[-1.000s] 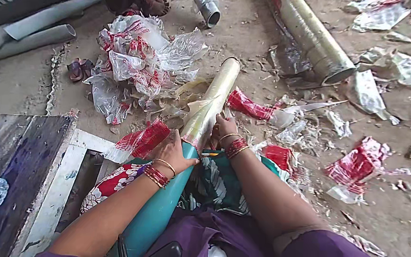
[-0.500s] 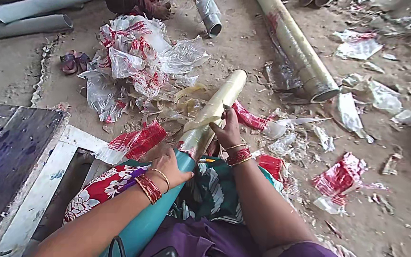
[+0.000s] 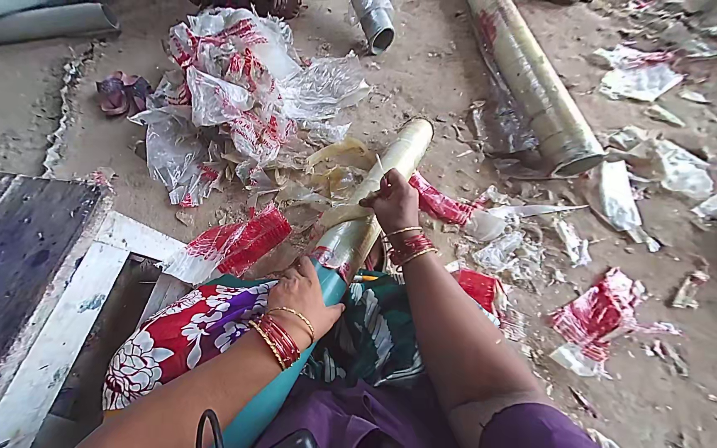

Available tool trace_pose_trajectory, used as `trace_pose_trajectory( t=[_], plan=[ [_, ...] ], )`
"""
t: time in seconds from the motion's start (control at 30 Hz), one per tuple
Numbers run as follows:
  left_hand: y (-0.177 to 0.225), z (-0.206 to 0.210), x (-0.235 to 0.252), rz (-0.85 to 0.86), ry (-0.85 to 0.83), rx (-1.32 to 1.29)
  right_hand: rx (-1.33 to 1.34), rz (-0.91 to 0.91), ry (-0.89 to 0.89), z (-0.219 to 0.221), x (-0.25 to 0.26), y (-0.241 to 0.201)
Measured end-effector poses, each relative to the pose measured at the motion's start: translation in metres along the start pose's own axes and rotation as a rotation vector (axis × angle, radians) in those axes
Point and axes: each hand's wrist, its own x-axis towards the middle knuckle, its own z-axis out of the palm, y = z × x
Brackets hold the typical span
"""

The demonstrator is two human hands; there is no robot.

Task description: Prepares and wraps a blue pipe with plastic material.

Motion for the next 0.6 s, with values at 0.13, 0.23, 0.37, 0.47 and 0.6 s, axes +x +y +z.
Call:
trace_pose_trajectory(
  t=[0.13,0.23,0.37,0.47,0.6],
  plan=[
    [0.003,0.0,-0.002,-0.003,0.011,0.015,0.028,0.061,0.03,0.001,0.012,-0.007],
    [0.008,0.0,-0.006,-0.007,0.022,0.031,0.072,0.111,0.08,-0.004,0.014,-0.011],
    [0.017,-0.004,-0.012,0.025,0.047,0.068,0.097,0.176,0.189,-0.015,0.019,-0.013],
    [0.018,-0.01,-0.011,0.058,0.039,0.103,0.186,0.196,0.198,-0.022,0.022,-0.009],
    [0.019,-0.004,-0.006,0.07,0.022,0.145,0.141,0.022,0.001,-0.03,0.019,0.012]
  ],
)
